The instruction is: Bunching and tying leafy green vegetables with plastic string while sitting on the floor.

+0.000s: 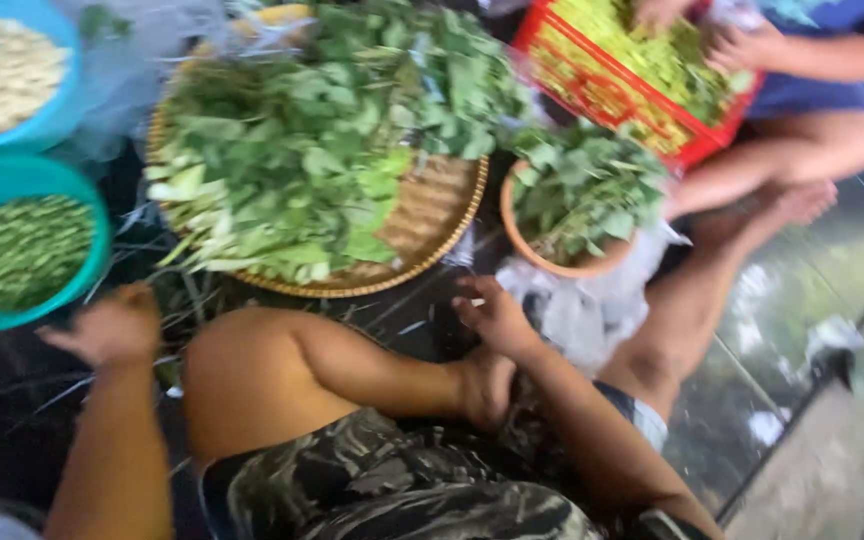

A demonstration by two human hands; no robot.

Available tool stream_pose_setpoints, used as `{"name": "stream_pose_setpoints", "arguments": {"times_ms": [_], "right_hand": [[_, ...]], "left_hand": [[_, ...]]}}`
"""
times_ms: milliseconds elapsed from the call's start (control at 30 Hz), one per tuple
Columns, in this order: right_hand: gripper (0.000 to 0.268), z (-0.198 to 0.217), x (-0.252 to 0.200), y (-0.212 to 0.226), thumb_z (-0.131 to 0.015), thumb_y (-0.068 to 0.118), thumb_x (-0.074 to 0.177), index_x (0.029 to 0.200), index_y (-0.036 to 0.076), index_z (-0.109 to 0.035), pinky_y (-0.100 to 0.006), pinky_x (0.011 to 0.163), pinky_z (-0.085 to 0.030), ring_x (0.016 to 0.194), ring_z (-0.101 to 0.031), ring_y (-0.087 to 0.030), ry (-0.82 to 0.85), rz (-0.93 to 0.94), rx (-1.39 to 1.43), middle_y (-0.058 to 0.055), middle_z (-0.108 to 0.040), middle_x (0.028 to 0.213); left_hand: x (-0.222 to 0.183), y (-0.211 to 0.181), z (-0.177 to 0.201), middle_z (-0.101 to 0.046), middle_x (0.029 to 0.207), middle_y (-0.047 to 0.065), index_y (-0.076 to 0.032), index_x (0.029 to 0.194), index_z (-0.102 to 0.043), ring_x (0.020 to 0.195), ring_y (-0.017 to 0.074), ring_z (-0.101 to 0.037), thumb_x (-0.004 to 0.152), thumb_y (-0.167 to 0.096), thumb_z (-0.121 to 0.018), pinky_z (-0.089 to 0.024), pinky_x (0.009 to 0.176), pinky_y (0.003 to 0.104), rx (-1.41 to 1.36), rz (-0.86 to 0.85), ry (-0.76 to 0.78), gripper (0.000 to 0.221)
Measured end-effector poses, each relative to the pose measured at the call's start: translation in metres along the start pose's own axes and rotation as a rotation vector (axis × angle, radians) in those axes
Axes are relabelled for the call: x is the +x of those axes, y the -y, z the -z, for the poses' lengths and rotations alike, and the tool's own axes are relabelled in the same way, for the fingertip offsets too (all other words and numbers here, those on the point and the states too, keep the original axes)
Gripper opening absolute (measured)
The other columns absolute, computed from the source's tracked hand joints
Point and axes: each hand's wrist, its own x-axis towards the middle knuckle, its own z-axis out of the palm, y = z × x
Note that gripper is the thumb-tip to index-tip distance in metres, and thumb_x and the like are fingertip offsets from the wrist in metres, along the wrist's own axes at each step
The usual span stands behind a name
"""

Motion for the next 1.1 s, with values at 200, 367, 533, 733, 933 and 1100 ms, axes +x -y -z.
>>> {"name": "stream_pose_setpoints", "arguments": {"times_ms": [200, 367, 533, 733, 933, 1100], "right_hand": [[0.025, 0.072, 0.003, -0.017, -0.062, 0.003, 0.089, 0.112, 0.002, -0.072, -0.026, 0.07, -0.052, 0.075, -0.062, -0.014, -0.306, -0.033, -0.012, -0.004, -0.072, 0.092], [0.048, 0.116, 0.054, -0.072, -0.07, 0.037, 0.096, 0.075, -0.006, -0.071, -0.041, 0.121, -0.02, 0.14, -0.037, -0.049, -0.861, -0.067, -0.202, -0.033, -0.062, 0.103], [0.084, 0.114, 0.119, -0.116, -0.078, 0.061, 0.082, 0.121, -0.011, -0.064, -0.037, 0.107, -0.03, 0.123, -0.044, -0.043, -0.816, -0.525, -0.291, -0.036, -0.047, 0.132], [0.044, 0.142, 0.114, -0.111, -0.067, 0.038, 0.083, 0.106, 0.001, -0.075, -0.041, 0.097, -0.045, 0.106, -0.062, -0.039, -0.695, -0.559, -0.218, -0.02, -0.074, 0.104], [0.017, 0.177, 0.058, -0.038, -0.045, 0.001, 0.1, 0.114, 0.002, -0.056, -0.034, 0.068, -0.059, 0.076, -0.068, -0.025, -0.613, -0.135, 1.06, -0.015, -0.068, 0.095], [0.014, 0.183, 0.071, -0.039, -0.056, 0.006, 0.096, 0.093, 0.01, -0.042, -0.03, 0.035, -0.027, 0.044, -0.045, -0.016, -1.097, -0.129, 0.962, -0.005, -0.051, 0.065]], "left_hand": [[-0.131, -0.02, 0.166, -0.065, 0.097, 0.023, 0.022, 0.131, -0.068, 0.077, 0.0267, -0.056, 0.124, 0.01, -0.06, -0.046, 0.073, 0.036, -1.026, -0.497, -0.379, 0.016], [-0.227, -0.05, 0.192, -0.073, 0.109, 0.008, -0.005, 0.108, -0.067, 0.093, 0.0173, -0.071, 0.09, 0.01, -0.064, -0.056, 0.083, 0.027, -1.12, -0.689, -0.086, 0.023], [-0.262, -0.052, 0.162, -0.081, 0.088, 0.001, -0.023, 0.103, -0.076, 0.077, 0.0224, -0.075, 0.086, -0.04, -0.067, -0.058, 0.074, 0.034, -0.454, -0.593, 0.387, 0.025], [-0.275, -0.018, 0.173, -0.079, 0.095, -0.007, -0.041, 0.118, -0.067, 0.083, 0.021, -0.077, 0.081, -0.055, -0.067, -0.06, 0.072, 0.036, -0.062, -0.401, 0.236, 0.04], [-0.252, -0.009, 0.193, -0.076, 0.098, -0.001, -0.031, 0.128, -0.064, 0.087, 0.0246, -0.077, 0.08, -0.063, -0.063, -0.062, 0.077, 0.037, 0.133, -0.484, -0.014, 0.058], [-0.246, -0.031, 0.202, -0.072, 0.113, 0.0, -0.029, 0.135, -0.057, 0.096, 0.0239, -0.076, 0.08, -0.059, -0.066, -0.064, 0.081, 0.037, 0.132, -0.448, 0.163, 0.064]]}}
